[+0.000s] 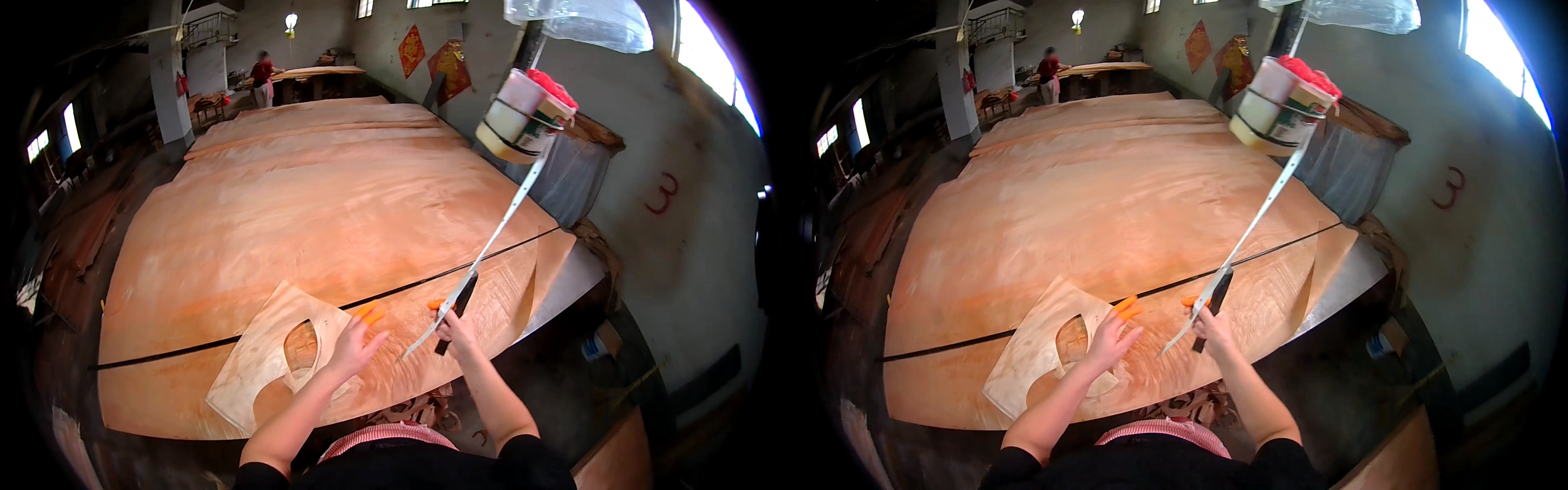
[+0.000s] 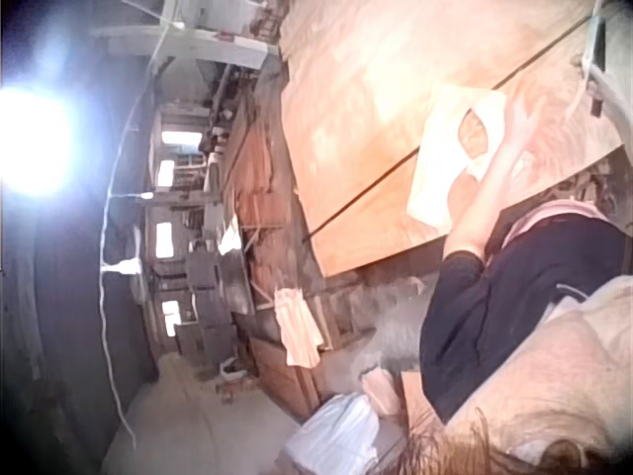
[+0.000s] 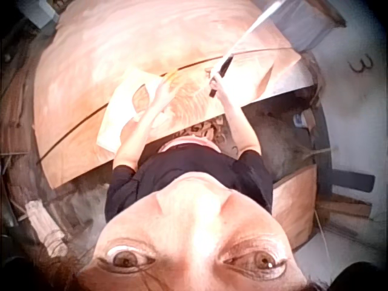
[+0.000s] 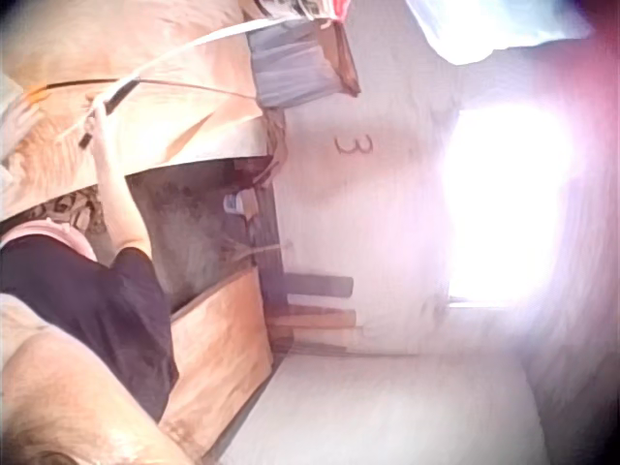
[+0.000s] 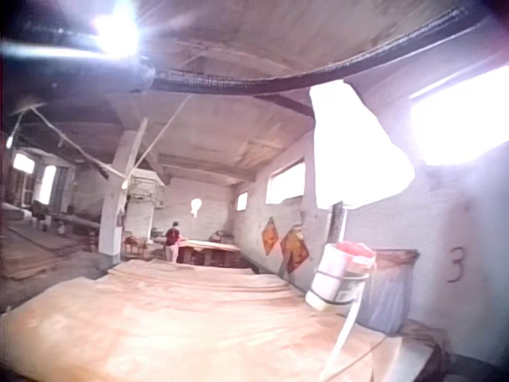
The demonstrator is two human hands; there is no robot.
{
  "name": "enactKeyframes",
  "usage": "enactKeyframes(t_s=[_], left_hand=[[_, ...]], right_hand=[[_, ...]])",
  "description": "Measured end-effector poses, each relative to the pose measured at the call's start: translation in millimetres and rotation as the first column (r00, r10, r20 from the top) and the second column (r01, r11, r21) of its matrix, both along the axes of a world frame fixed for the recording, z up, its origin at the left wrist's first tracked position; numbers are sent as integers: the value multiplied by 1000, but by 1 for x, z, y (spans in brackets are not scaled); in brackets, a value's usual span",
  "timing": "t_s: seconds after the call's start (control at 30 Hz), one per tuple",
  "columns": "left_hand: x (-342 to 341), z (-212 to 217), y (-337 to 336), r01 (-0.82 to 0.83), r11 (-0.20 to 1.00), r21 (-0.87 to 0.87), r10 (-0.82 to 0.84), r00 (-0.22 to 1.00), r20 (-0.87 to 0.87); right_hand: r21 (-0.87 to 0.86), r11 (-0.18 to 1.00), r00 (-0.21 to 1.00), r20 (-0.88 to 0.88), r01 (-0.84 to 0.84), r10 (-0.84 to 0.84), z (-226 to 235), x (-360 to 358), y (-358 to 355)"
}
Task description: The person uses a utility knife to cut a large sheet of wood veneer on a metal table. They place a template on the veneer and trace its outline with the knife to cut a specific shape. The person also uses a long flexible ruler to measure and mark straight lines on the veneer before cutting.
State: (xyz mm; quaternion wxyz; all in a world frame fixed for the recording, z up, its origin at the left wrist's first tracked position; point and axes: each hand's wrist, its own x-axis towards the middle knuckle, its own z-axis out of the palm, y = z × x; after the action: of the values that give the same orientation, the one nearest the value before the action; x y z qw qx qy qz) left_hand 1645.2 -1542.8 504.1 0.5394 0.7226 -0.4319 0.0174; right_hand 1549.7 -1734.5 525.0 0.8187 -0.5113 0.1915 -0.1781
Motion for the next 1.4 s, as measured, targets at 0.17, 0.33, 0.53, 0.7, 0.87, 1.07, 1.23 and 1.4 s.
enactKeyframes(t_s=[0.17,0.33,0.53,0.7,0.87,1.07,1.23,1.4], left_hand=[[-15,45,-50,150,988,-43,-145,984,106],[-23,59,-82,253,963,-93,-248,967,60],[-36,74,-139,345,926,-156,-346,938,22],[-30,84,-144,412,856,-312,-503,804,-317],[-26,91,-131,413,833,-369,-541,748,-384],[-32,104,-115,395,853,-340,-500,805,-319],[-37,107,-108,388,864,-320,-499,736,-458],[-28,94,-112,375,864,-335,-501,701,-507]], right_hand=[[-38,978,971,-118,206,-209,-4,-30,8],[-57,986,985,85,157,-152,-10,-48,14],[-81,975,974,110,209,-200,-16,-62,18],[-106,965,962,160,239,-221,-10,-54,32],[-218,914,935,-18,341,-353,-19,-60,27],[-347,854,919,217,387,-328,27,-48,33],[-267,912,939,231,312,-254,23,-44,38],[-285,917,939,282,280,-199,28,-50,38]])
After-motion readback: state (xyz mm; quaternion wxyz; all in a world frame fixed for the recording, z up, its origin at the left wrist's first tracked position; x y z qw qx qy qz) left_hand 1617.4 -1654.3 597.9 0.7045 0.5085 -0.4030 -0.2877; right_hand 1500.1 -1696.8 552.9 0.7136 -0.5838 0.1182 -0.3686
